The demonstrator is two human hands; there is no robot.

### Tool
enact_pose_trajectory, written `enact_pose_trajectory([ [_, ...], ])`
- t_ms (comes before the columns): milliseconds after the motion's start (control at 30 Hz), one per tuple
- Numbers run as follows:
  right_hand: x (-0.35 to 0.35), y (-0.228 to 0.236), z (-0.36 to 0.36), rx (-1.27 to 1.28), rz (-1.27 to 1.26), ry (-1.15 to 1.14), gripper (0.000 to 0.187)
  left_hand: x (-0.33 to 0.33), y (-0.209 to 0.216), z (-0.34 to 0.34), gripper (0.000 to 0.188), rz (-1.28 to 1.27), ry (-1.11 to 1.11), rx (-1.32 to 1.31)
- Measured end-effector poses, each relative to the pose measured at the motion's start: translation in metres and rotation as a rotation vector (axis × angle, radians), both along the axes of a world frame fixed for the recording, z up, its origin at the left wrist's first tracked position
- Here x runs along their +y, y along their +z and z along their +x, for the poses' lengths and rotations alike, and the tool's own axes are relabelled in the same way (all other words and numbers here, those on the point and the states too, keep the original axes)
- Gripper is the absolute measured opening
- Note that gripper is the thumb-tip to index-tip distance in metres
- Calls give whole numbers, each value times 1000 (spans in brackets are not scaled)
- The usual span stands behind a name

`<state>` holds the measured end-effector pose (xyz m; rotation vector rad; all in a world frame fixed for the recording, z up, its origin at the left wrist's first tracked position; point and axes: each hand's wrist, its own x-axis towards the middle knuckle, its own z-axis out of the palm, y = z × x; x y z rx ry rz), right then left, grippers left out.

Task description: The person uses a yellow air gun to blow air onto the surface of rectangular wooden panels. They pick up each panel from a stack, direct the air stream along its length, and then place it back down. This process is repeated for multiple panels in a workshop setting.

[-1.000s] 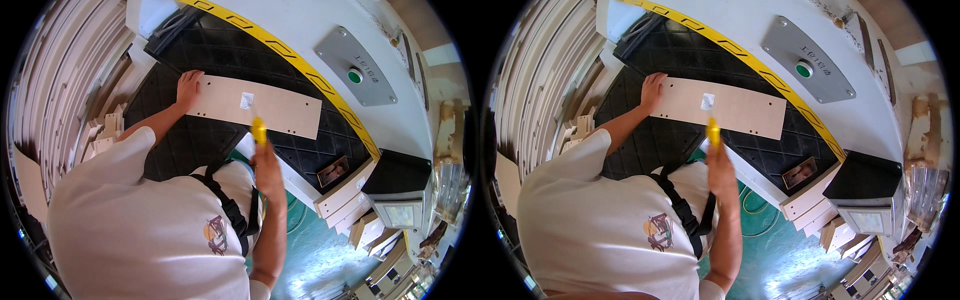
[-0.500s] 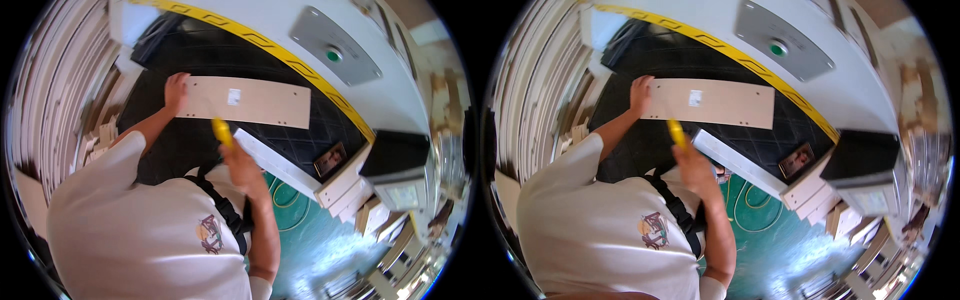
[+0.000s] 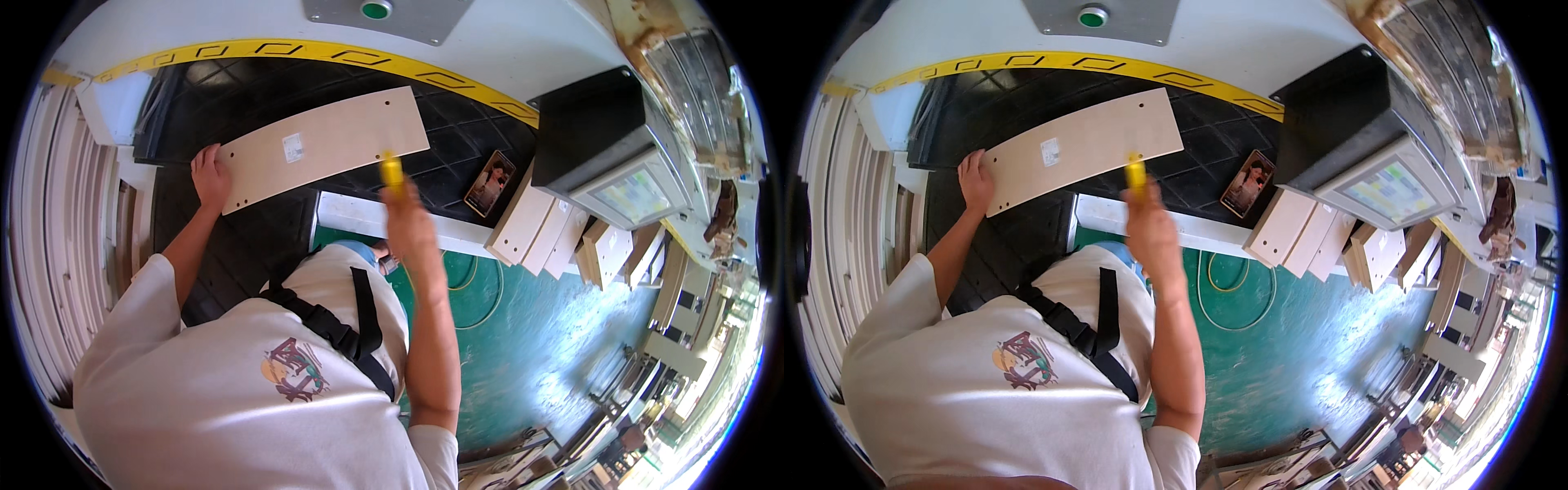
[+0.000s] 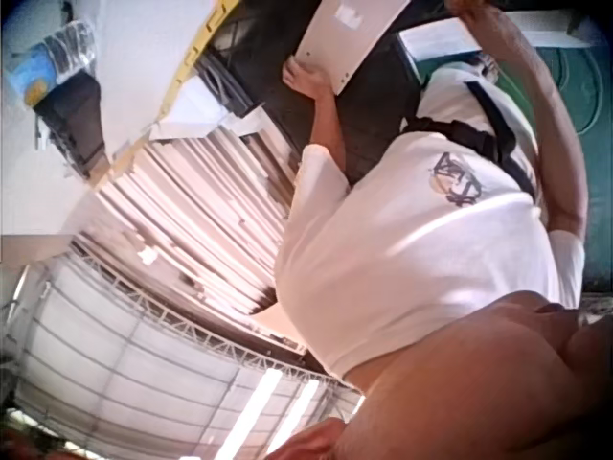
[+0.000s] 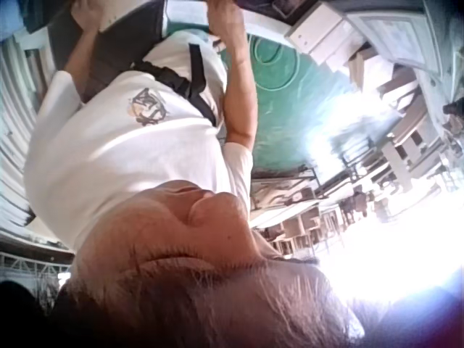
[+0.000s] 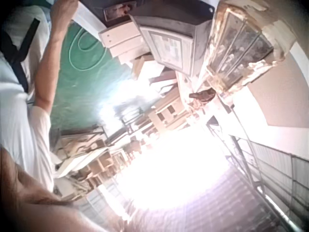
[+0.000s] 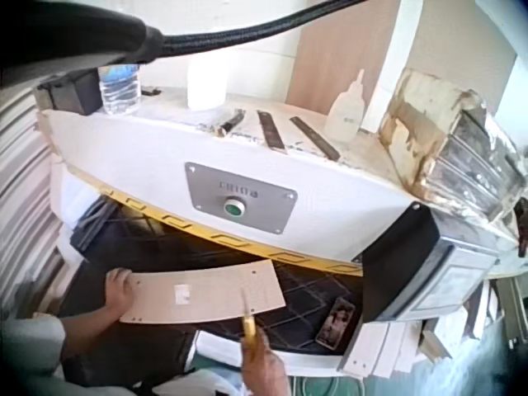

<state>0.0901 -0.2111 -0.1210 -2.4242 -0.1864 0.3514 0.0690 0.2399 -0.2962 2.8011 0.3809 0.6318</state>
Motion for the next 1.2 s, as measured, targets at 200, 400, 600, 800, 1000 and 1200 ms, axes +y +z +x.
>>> enact_pose_trajectory([
  [200,62,24,-16,406,335,313,47,-1,-3,4,43,48,7,31],
  [400,16,-33,-20,341,228,182,45,-32,19,10,46,86,-217,120],
  [600,5,-95,-26,372,309,56,36,-70,9,-1,47,60,-100,131],
  [800,18,-114,-25,705,432,118,51,-150,4,-21,48,-32,-4,44],
  [1000,-1,-115,-71,785,610,4,48,-222,2,-55,63,-42,-11,146],
  [1200,-88,-65,-136,862,733,-182,45,-259,42,-75,63,-142,-144,207],
])
